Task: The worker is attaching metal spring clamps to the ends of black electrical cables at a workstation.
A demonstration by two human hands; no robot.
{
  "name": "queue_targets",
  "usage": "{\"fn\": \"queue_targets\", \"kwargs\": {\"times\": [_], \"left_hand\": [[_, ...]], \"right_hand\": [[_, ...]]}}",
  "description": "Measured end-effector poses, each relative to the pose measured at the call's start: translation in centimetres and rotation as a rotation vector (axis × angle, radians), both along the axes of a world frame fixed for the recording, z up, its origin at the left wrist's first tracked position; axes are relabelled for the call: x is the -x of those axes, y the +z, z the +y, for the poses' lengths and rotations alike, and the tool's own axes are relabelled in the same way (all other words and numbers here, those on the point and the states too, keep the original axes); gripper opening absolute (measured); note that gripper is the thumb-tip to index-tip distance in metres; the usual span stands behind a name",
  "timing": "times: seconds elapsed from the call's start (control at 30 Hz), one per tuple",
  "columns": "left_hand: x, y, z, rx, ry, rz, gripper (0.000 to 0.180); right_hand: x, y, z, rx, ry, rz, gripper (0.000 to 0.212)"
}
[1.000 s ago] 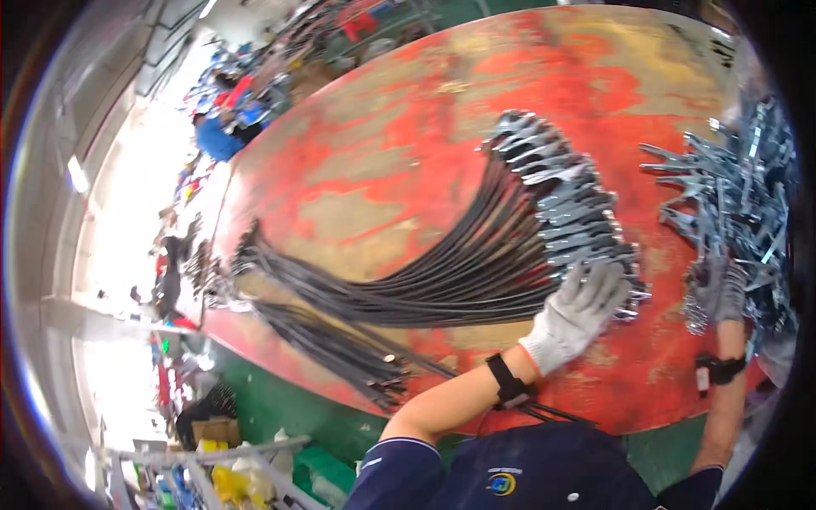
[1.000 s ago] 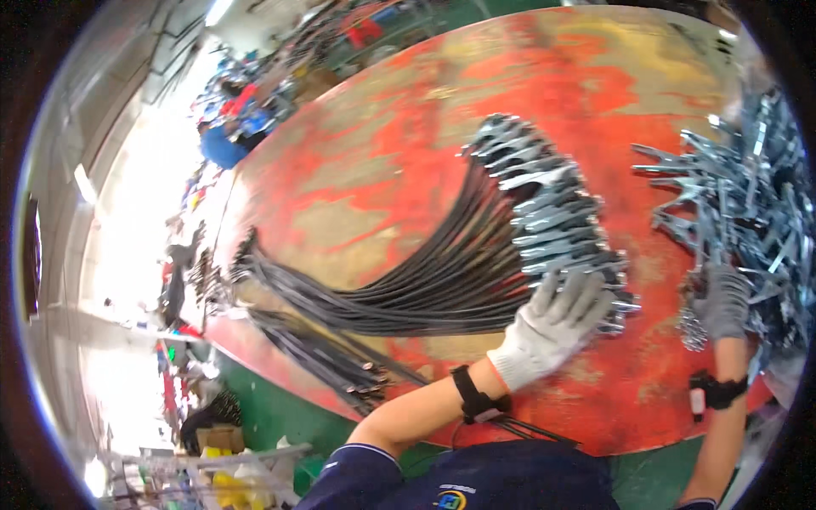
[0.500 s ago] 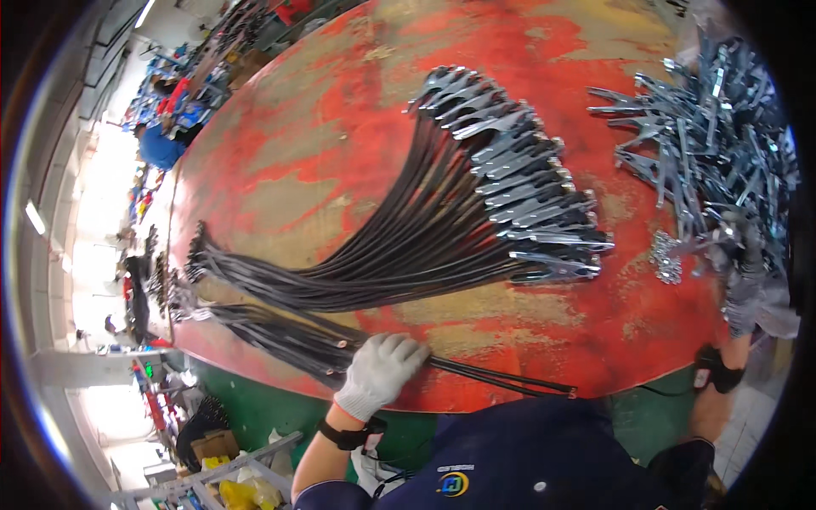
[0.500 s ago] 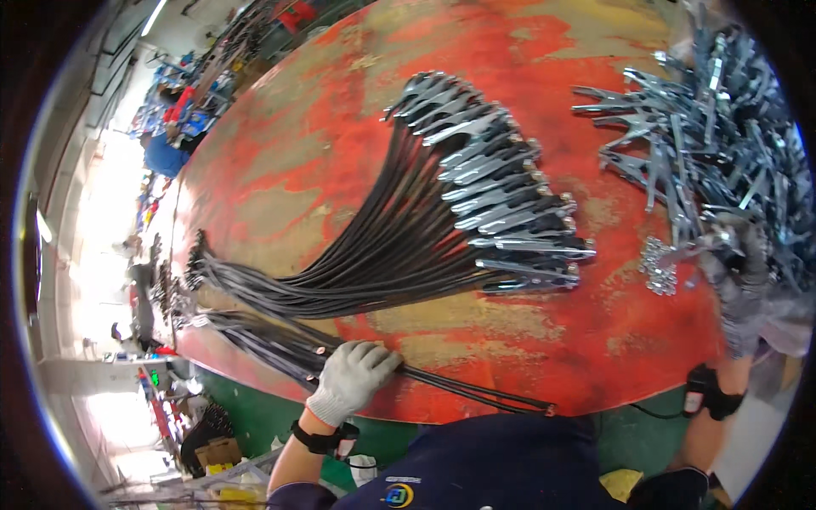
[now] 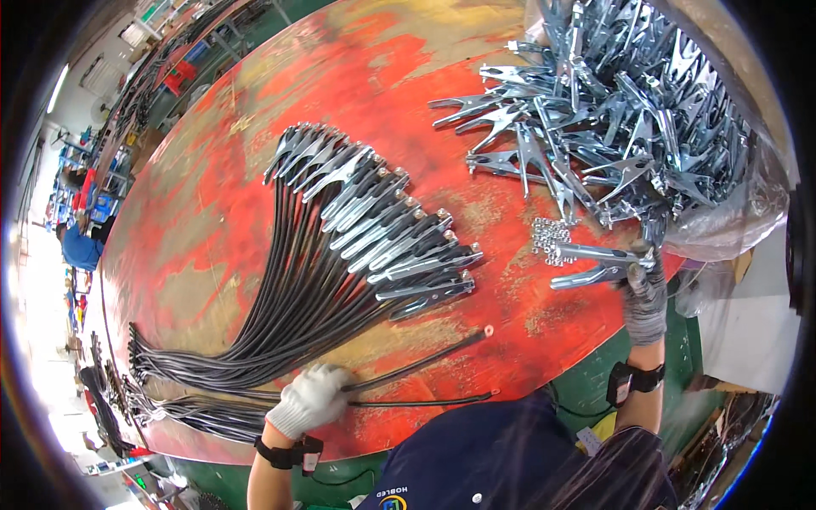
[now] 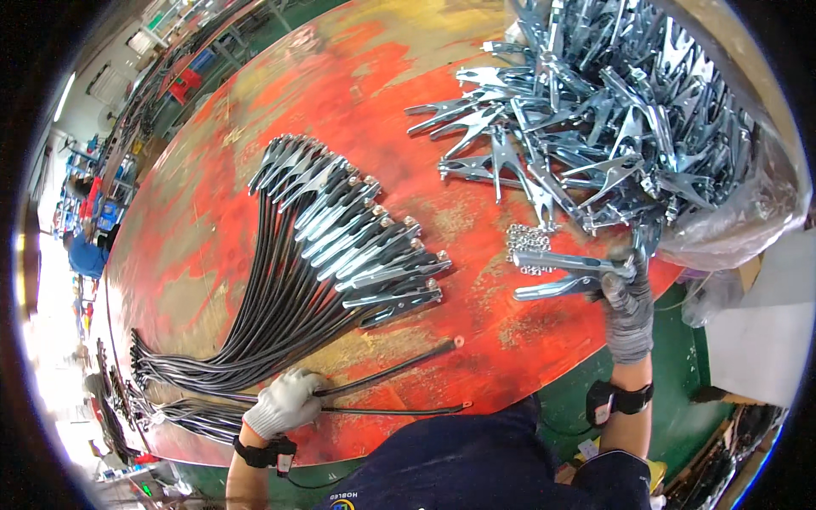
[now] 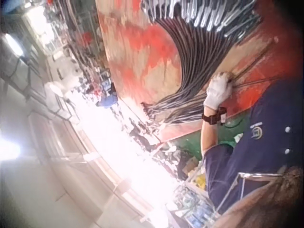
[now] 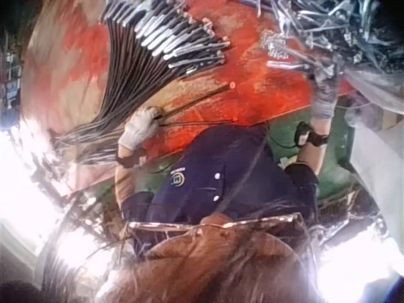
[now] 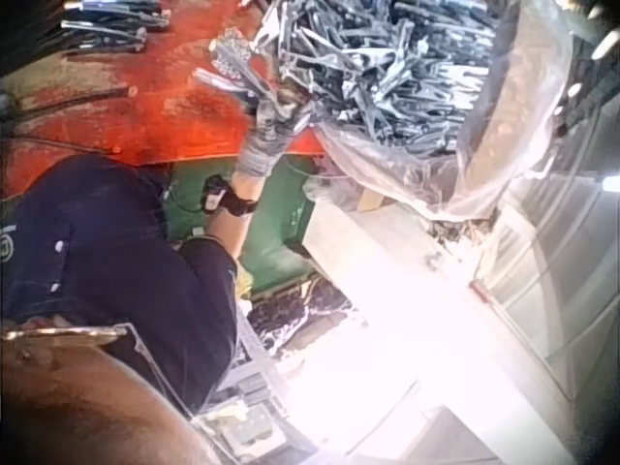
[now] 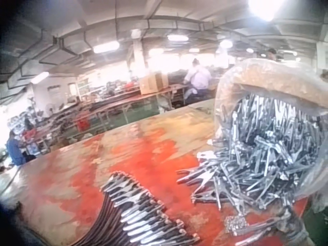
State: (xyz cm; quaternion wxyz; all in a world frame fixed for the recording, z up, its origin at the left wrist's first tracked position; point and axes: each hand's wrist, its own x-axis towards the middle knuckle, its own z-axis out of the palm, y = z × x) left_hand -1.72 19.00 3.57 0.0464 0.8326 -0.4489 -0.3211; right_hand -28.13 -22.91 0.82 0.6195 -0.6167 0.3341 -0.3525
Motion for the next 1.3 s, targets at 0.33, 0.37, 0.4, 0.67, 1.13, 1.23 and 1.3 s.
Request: {"fn": "queue_targets", "kwargs": {"times": [0.33,0.37,0.4,0.67,1.13,1.23,1.3], "left_hand": [[3.6,0.5,-12.6,0.215,0.165,0.329,0.030],[3.8,0.4,-13.1,0.233,0.130,0.322,0.030],[3.8,0.4,-13.2,0.236,0.125,0.323,0.030],[3.6,0.0,-11.0,0.235,0.214,0.327,0.032],[4.3,1.4,-8.9,0.138,0.342,0.526,0.029],[4.2,0.9,-8.2,0.247,0.223,0.399,0.028],[4.4,1.8,-9.1,0.275,0.147,0.317,0.028]], "right_hand": [[-0.4,-3.0,4.5,-0.664,0.233,-0.174,0.052],[-0.4,-2.9,4.5,-0.665,0.309,-0.177,0.057],[-0.3,-2.6,4.6,-0.662,0.305,-0.177,0.057],[-0.3,0.8,4.8,-0.381,0.547,0.136,0.034],[-6.7,1.5,7.1,0.198,1.023,0.001,0.029],[-6.5,1.8,7.2,-0.126,0.955,0.106,0.031],[-6.7,2.3,6.8,-0.481,0.981,0.430,0.033]]}}
